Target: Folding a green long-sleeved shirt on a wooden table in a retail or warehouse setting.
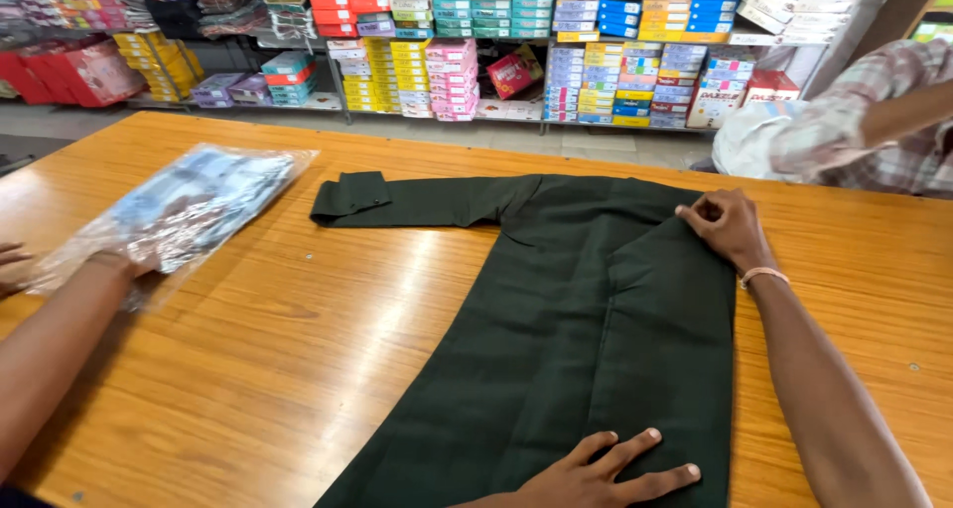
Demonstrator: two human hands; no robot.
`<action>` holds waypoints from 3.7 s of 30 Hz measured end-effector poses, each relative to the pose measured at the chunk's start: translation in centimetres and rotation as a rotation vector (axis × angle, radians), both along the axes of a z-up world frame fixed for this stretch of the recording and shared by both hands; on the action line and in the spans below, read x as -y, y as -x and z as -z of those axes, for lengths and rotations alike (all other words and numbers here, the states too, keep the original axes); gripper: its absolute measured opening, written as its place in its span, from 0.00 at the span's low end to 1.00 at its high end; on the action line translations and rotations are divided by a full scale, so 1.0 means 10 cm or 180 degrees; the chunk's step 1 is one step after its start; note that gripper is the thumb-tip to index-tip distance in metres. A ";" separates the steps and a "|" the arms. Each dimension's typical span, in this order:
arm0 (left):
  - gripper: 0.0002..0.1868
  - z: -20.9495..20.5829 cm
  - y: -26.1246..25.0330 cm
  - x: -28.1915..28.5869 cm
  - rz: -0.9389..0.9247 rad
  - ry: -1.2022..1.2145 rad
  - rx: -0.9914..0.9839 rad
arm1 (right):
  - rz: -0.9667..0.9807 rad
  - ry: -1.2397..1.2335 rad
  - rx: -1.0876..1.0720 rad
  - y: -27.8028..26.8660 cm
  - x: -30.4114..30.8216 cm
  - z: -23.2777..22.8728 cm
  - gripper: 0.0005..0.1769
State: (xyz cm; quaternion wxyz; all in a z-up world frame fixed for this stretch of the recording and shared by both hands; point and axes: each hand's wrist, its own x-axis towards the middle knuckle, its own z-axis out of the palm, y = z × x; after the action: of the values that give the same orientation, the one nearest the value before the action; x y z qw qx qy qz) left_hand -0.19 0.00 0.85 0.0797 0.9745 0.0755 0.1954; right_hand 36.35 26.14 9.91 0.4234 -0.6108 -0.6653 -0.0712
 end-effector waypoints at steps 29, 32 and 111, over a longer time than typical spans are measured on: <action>0.31 -0.26 0.05 0.15 -0.0253 -0.1052 -0.0143 | 0.0305 0.0445 0.0683 0.02 -0.02 0.06 0.25; 0.25 -0.26 0.02 0.07 -0.0687 -0.2472 -0.0662 | 0.0455 0.1009 0.0664 -0.11 -0.17 0.04 0.29; 0.44 -1.25 1.63 -1.32 -0.2496 0.0313 -0.1139 | 0.0626 0.0974 0.0409 0.56 1.41 -0.16 0.33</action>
State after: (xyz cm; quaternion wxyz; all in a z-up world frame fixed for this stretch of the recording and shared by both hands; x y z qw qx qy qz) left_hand -16.48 13.18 13.40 0.0314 0.8857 0.4619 0.0351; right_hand 30.80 12.05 11.52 0.2733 -0.7243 -0.6311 -0.0491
